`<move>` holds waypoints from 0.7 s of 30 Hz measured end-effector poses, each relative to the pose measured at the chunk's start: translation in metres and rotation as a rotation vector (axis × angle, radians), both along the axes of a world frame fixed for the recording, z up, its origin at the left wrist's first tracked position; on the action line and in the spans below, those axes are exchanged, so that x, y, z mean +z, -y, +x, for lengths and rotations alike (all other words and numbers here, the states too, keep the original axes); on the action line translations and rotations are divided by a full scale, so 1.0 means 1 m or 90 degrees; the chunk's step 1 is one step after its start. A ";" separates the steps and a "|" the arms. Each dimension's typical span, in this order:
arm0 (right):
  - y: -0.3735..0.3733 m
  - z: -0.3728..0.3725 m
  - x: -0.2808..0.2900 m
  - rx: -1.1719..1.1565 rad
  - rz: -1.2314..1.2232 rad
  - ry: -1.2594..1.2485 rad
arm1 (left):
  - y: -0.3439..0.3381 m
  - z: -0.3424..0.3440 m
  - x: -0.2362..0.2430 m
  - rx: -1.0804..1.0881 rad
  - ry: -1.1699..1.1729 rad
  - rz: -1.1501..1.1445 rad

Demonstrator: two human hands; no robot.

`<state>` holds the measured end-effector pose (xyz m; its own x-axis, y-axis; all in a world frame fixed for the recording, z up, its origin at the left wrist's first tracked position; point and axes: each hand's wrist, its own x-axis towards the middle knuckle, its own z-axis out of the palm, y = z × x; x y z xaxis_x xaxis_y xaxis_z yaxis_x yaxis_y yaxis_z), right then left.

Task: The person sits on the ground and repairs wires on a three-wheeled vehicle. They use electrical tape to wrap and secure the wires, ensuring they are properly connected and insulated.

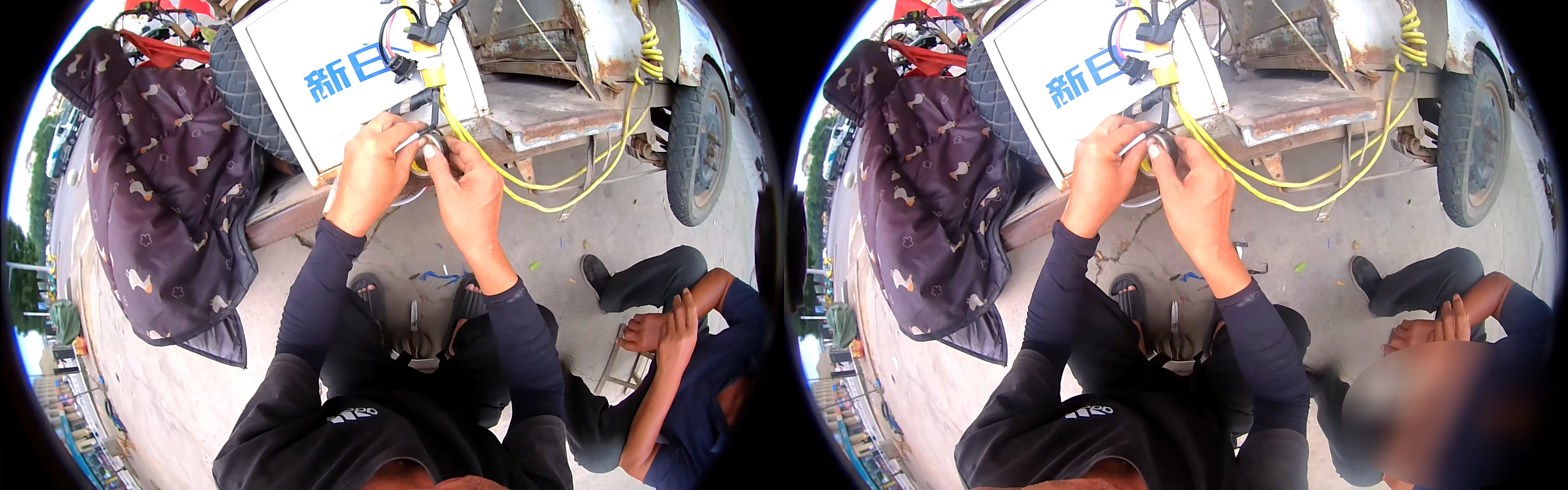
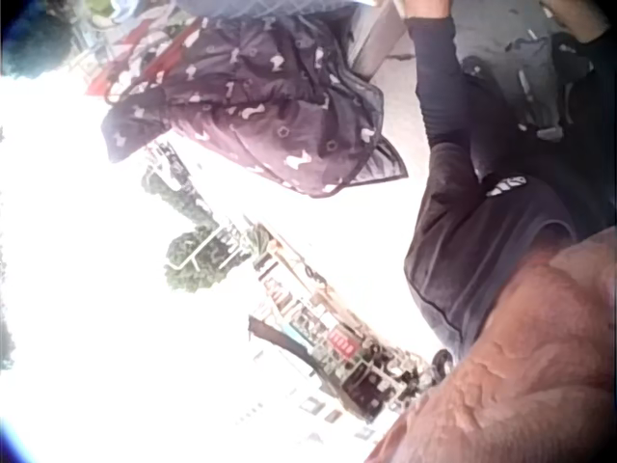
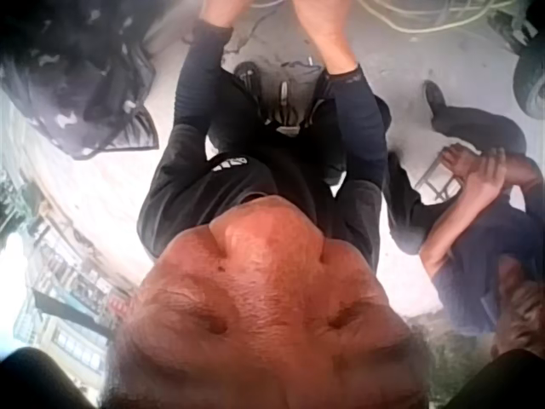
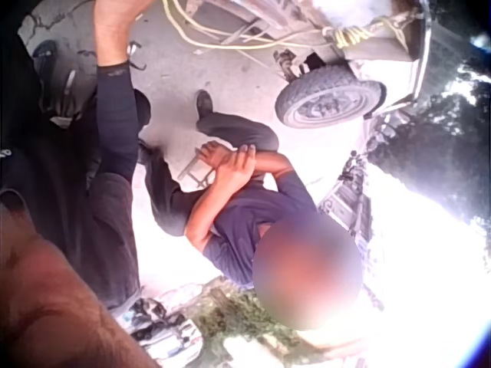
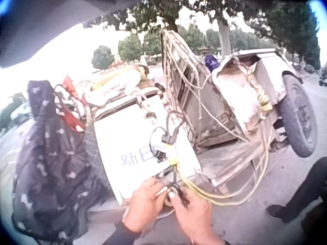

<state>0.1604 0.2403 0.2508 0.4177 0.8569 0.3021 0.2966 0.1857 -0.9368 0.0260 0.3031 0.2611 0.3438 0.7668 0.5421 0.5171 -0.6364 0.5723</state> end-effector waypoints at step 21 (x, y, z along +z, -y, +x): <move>-0.054 0.035 0.000 0.318 -0.279 -0.409 | -0.051 -0.009 -0.039 -0.122 0.214 -0.533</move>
<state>0.1955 0.2939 0.2511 -0.0559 0.9658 -0.2530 -0.3230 -0.2573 -0.9108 0.0165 0.3546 0.2226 0.4309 0.8997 -0.0698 0.1689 -0.0044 0.9856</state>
